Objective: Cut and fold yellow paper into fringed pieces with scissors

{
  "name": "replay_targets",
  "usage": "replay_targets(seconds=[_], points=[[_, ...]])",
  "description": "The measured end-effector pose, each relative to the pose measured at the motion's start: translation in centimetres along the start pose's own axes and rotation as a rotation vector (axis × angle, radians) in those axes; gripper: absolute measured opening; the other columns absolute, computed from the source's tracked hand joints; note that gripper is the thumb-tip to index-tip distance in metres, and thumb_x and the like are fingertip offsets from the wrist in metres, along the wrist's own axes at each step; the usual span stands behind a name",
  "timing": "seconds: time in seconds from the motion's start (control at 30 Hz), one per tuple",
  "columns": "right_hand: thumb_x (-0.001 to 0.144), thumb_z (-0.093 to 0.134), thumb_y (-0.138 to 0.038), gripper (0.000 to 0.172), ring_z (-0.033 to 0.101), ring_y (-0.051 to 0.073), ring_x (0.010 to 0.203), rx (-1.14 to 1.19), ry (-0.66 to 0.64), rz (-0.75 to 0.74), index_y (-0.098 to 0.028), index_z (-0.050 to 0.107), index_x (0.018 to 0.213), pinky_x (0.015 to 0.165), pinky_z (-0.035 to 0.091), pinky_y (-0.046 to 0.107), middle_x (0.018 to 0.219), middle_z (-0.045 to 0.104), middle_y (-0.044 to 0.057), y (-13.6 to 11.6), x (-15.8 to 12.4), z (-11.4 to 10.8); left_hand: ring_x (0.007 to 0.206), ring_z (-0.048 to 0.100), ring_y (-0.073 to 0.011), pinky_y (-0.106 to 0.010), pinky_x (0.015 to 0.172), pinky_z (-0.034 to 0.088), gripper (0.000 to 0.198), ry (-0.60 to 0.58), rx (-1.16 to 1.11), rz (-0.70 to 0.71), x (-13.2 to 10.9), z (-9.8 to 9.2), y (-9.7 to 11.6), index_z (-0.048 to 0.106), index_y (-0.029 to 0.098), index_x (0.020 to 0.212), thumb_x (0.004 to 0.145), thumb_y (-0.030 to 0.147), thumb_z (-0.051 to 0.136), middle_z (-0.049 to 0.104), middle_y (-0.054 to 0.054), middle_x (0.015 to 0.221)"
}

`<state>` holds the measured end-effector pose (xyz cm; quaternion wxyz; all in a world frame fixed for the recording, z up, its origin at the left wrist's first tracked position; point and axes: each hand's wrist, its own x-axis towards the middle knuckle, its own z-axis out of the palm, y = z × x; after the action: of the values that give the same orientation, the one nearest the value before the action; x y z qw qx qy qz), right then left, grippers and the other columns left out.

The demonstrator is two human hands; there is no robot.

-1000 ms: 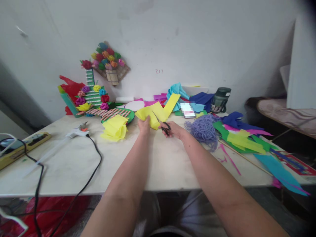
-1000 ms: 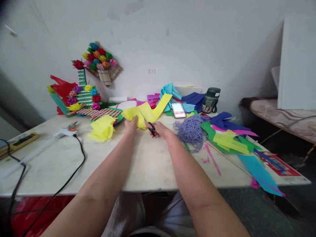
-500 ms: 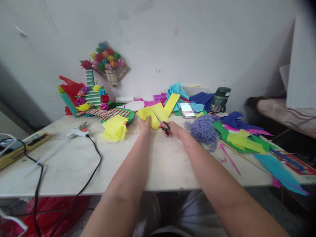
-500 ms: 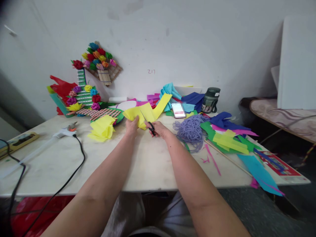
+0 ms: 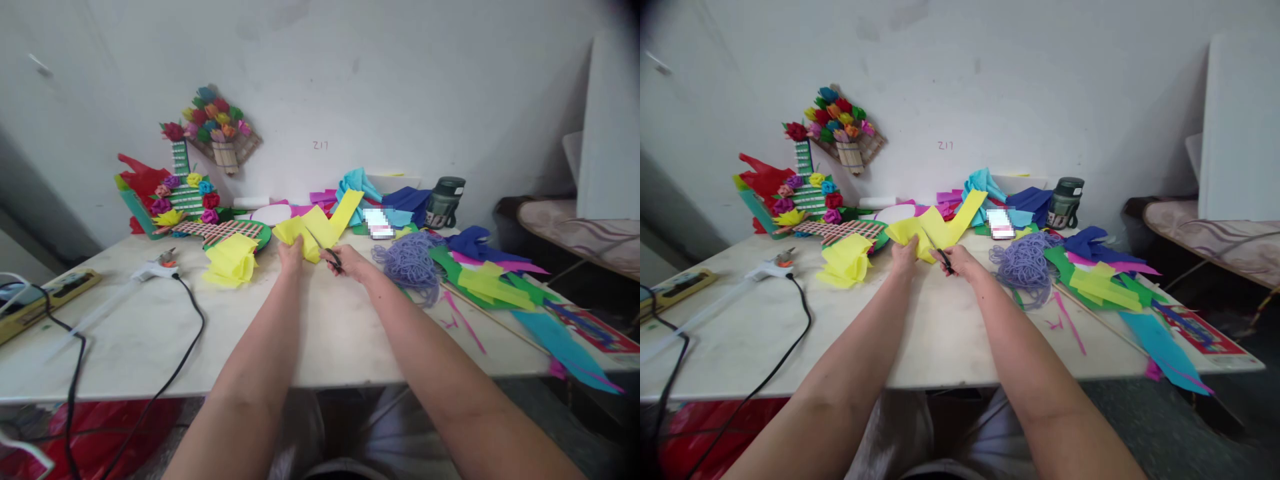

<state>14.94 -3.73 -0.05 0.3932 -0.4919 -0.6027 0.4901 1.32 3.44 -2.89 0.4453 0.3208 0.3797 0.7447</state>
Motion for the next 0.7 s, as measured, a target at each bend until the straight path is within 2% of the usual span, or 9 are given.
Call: replay_targets(seconds=[0.17, 0.37, 0.53, 0.7], points=[[0.072, 0.057, -0.046, 0.034, 0.048, 0.006, 0.035, 0.006, -0.033, -0.014, -0.012, 0.054, 0.071, 0.027, 0.024, 0.015, 0.048, 0.054, -0.001, -0.02, -0.09, -0.09, 0.078, 0.064, -0.0203, -0.032, 0.069, 0.052, 0.024, -0.008, -0.018, -0.002, -0.20, 0.13, 0.17, 0.062, 0.010, 0.084, 0.062, 0.017, 0.066, 0.066, -0.012, 0.089], [0.073, 0.058, -0.044, 0.032, 0.048, 0.006, 0.033, -0.015, -0.072, -0.015, -0.013, 0.051, 0.069, 0.026, 0.023, 0.015, 0.046, 0.056, -0.001, -0.55, -0.56, -0.29, 0.083, 0.063, -0.0200, -0.029, 0.069, 0.051, 0.026, 0.000, 0.018, -0.026, -0.02, -0.13, 0.23, 0.062, 0.010, 0.086, 0.062, 0.018, 0.066, 0.065, -0.012, 0.091], [0.070, 0.060, -0.047, 0.036, 0.048, 0.007, 0.031, -0.067, -0.084, -0.034, -0.013, 0.049, 0.067, 0.025, 0.023, 0.015, 0.046, 0.058, 0.001, -0.71, -0.67, -0.42, 0.077, 0.064, -0.0204, -0.027, 0.058, 0.051, 0.028, 0.035, 0.139, -0.032, 0.10, -0.45, 0.29, 0.061, 0.011, 0.090, 0.064, 0.022, 0.064, 0.065, -0.012, 0.092], [0.065, 0.066, -0.046, 0.042, 0.048, 0.010, 0.028, -0.127, -0.003, -0.021, -0.016, 0.043, 0.084, 0.023, 0.021, 0.015, 0.044, 0.058, -0.001, -0.66, -0.45, -0.35, 0.078, 0.063, -0.0201, -0.026, 0.059, 0.051, 0.029, 0.032, 0.122, -0.009, 0.25, -0.59, 0.04, 0.061, 0.010, 0.090, 0.064, 0.021, 0.065, 0.065, -0.012, 0.093]])
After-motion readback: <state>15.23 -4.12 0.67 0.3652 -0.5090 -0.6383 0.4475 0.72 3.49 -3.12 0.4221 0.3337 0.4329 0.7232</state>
